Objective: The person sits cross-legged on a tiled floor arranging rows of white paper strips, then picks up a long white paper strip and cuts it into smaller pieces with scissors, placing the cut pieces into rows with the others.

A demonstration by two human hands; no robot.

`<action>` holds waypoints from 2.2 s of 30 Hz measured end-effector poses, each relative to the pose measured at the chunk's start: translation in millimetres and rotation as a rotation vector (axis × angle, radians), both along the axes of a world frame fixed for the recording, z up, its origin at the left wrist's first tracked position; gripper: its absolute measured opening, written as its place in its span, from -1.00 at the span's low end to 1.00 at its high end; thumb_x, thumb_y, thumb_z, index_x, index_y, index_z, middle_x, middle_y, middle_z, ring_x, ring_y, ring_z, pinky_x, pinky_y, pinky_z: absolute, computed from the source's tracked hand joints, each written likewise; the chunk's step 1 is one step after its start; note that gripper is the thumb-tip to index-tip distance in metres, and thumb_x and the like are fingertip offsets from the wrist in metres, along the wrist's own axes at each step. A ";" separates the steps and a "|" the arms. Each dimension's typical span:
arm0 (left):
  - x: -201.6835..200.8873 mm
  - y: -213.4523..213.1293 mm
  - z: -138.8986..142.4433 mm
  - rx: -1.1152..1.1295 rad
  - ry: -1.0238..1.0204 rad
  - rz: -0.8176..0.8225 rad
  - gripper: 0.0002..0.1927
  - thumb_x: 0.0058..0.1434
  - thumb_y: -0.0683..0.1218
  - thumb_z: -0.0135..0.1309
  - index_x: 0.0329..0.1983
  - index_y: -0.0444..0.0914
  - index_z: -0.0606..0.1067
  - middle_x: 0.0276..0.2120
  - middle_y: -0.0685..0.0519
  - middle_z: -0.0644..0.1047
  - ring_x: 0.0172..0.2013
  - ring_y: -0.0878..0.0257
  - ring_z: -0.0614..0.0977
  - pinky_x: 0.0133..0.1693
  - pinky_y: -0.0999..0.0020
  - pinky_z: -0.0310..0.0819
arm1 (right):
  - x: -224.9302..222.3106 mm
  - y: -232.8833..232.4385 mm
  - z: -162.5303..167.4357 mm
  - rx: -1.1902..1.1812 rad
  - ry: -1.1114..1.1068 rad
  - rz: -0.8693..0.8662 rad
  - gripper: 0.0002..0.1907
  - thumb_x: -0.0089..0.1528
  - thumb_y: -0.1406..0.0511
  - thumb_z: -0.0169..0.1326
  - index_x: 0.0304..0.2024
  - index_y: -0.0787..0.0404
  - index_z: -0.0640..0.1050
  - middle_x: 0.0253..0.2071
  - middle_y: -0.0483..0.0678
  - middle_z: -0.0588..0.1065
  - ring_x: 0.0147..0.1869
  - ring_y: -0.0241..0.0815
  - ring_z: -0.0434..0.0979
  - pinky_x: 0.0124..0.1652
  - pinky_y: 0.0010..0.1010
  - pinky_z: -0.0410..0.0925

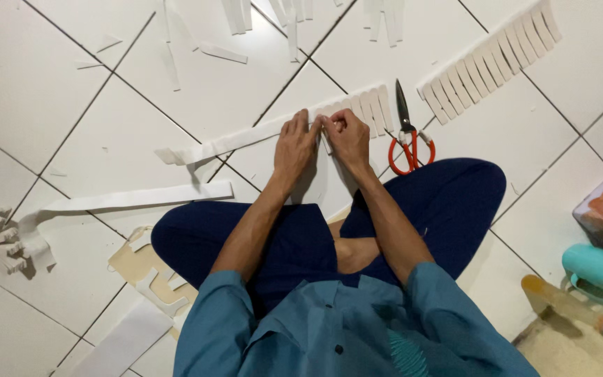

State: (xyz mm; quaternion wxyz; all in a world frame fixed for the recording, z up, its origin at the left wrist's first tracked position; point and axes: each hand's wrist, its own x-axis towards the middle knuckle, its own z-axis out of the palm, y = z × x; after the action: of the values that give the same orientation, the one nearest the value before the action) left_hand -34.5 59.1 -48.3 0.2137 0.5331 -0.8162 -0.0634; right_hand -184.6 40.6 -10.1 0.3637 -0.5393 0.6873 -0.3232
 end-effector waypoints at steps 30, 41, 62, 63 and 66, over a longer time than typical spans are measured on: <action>-20.3 -14.8 0.2 -0.033 0.149 0.085 -0.41 0.18 -0.07 0.09 0.23 -0.50 0.38 0.14 -0.25 0.39 0.14 -0.13 0.42 0.22 -0.06 0.29 | 171.6 -105.4 34.5 -0.036 0.223 0.453 -0.85 0.03 0.31 0.22 -0.41 0.28 0.62 -0.45 0.11 0.58 -0.35 0.08 0.60 -0.28 -0.16 0.46; -2.8 -25.6 -1.8 -0.018 0.241 -0.005 -0.78 0.23 -0.26 0.02 -0.05 -0.36 0.50 0.07 -0.17 0.49 0.14 -0.12 0.47 0.22 0.02 0.32 | -23.2 -53.9 15.6 -0.023 -0.423 -0.070 -0.77 0.22 0.34 0.29 -0.15 0.32 0.55 -0.40 -0.15 0.56 -0.35 -0.40 0.54 -0.38 -0.57 0.38; 18.5 -12.6 -3.4 0.069 0.319 0.135 -0.80 0.31 -0.24 0.09 -0.02 -0.36 0.54 0.02 -0.11 0.54 0.07 -0.07 0.54 0.04 0.13 0.52 | -1.0 28.3 -26.5 0.108 -0.187 0.071 -0.75 0.21 0.27 0.25 -0.12 0.29 0.66 -0.32 -0.02 0.66 -0.25 -0.31 0.65 -0.23 -0.49 0.49; 18.3 -12.5 -4.6 0.053 0.334 0.145 -0.83 0.35 -0.23 0.08 -0.02 -0.37 0.53 0.02 -0.10 0.54 0.06 -0.06 0.54 0.04 0.14 0.53 | -0.8 27.9 -26.9 0.103 -0.186 0.072 -0.75 0.22 0.27 0.25 -0.12 0.29 0.66 -0.31 -0.02 0.66 -0.24 -0.31 0.66 -0.23 -0.49 0.49; 18.5 -10.8 -6.7 0.089 0.321 0.170 -0.85 0.32 -0.25 0.07 -0.07 -0.37 0.54 0.00 -0.10 0.55 0.03 -0.06 0.55 -0.02 0.14 0.52 | -0.9 28.7 -27.2 0.120 -0.192 0.059 -0.74 0.22 0.26 0.24 -0.12 0.29 0.66 -0.32 -0.02 0.66 -0.24 -0.31 0.66 -0.23 -0.49 0.49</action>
State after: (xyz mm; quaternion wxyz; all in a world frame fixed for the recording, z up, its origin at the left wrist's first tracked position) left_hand -16.0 48.2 -55.1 0.3217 0.5922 -0.7200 -0.1654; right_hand -185.5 69.2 -37.2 0.4687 -0.5030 0.6513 -0.3210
